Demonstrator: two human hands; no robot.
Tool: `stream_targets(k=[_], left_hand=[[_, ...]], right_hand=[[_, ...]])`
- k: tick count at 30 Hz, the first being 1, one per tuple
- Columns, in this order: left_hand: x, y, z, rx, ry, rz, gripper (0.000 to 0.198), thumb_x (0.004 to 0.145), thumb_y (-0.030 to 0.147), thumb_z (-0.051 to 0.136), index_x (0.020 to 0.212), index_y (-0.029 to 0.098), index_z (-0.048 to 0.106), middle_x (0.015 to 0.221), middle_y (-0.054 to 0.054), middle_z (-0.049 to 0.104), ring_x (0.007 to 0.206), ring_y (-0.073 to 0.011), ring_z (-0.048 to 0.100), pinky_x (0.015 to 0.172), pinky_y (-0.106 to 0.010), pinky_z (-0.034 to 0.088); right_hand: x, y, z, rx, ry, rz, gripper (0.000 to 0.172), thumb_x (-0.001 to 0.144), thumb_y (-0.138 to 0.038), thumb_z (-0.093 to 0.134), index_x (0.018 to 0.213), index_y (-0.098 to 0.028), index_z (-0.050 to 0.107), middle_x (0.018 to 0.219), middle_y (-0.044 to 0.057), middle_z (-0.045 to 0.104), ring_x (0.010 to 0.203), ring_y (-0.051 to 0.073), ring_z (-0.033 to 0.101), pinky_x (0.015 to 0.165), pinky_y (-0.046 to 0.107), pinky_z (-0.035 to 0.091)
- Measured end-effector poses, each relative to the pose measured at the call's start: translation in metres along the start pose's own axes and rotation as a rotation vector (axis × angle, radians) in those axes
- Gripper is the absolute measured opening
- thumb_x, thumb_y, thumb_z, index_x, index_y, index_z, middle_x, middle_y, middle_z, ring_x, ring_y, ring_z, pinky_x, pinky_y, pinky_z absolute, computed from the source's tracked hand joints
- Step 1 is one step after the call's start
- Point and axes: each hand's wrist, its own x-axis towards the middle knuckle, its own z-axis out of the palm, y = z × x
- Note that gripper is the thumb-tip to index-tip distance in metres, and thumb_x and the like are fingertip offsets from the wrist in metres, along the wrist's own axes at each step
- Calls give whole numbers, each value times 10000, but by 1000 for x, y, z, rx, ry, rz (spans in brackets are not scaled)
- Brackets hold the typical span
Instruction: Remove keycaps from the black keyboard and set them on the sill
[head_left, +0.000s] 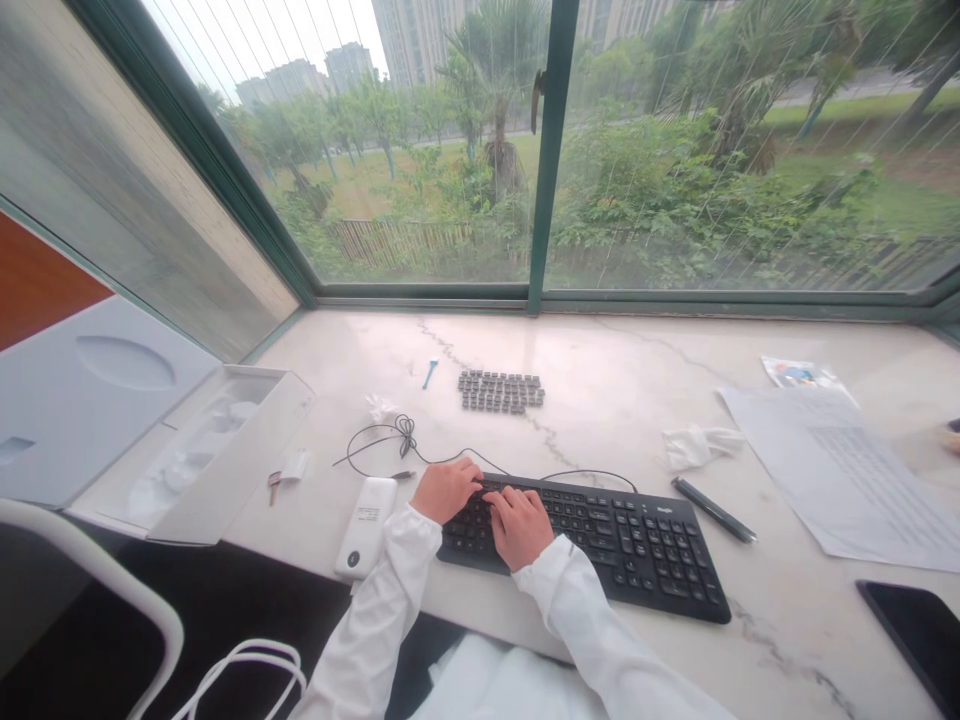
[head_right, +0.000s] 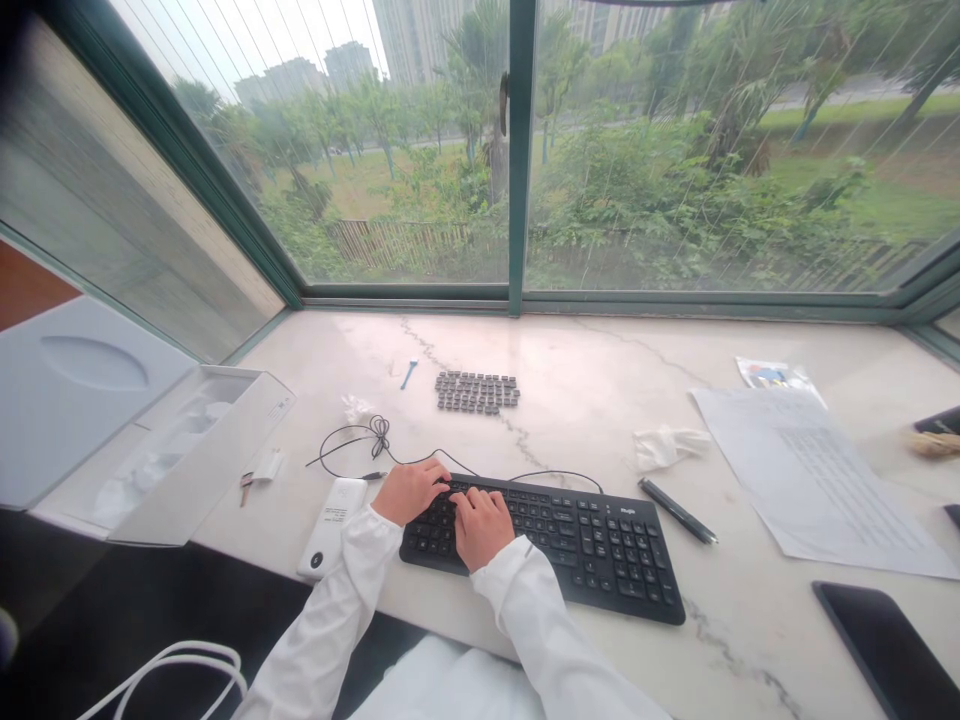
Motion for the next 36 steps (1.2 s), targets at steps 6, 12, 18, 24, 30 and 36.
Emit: stream_targets(k=[6,12,18,24,30,36], left_hand=[[-1,-5,7,56,9,42,203,902,353,457,1001,240,593,994,-27,637,774,-148,624,637,-243,414],[-2,-6,9,83,17,44,219,905,371,445,1010,242,589,995,-32,642,775,-150,630,623,-242,404],[-1,-8,11,85,43,42,204,907,361,451,1000,247,592,983,-18,648,765,-146,635,601,-239,394],[0,-9,13,92,61,37,184,893,362,479,977,252,600,965,-2,652,743,-141,637,585,-235,393],[0,-6,12,97,49,40,179,891,341,485,988,249,604,950,-18,644,746,-142,634,596,-234,401],[1,-2,8,82,17,15,181,895,322,480,986,252,620,936,-24,649,757,-146,635,616,-232,412]], right_hand=[[0,-1,-1,17,-6,11,225,850,-128,446,976,-218,609,792,23,568,736,145,498,760,305,272],[0,-2,-2,1,-5,17,219,843,-131,464,974,-222,613,790,16,566,741,140,501,760,303,272],[0,-2,-3,-3,-28,26,230,843,-124,462,988,-223,610,803,16,573,759,141,505,770,299,271],[-1,-3,-4,-12,-41,30,231,848,-127,463,994,-223,614,808,16,574,765,139,505,774,294,267],[0,-4,-5,-22,-54,32,234,847,-133,465,1000,-227,614,816,16,577,765,142,501,781,297,266],[1,-3,-5,-14,-69,31,240,846,-132,460,1004,-226,614,815,19,576,765,144,497,784,296,264]])
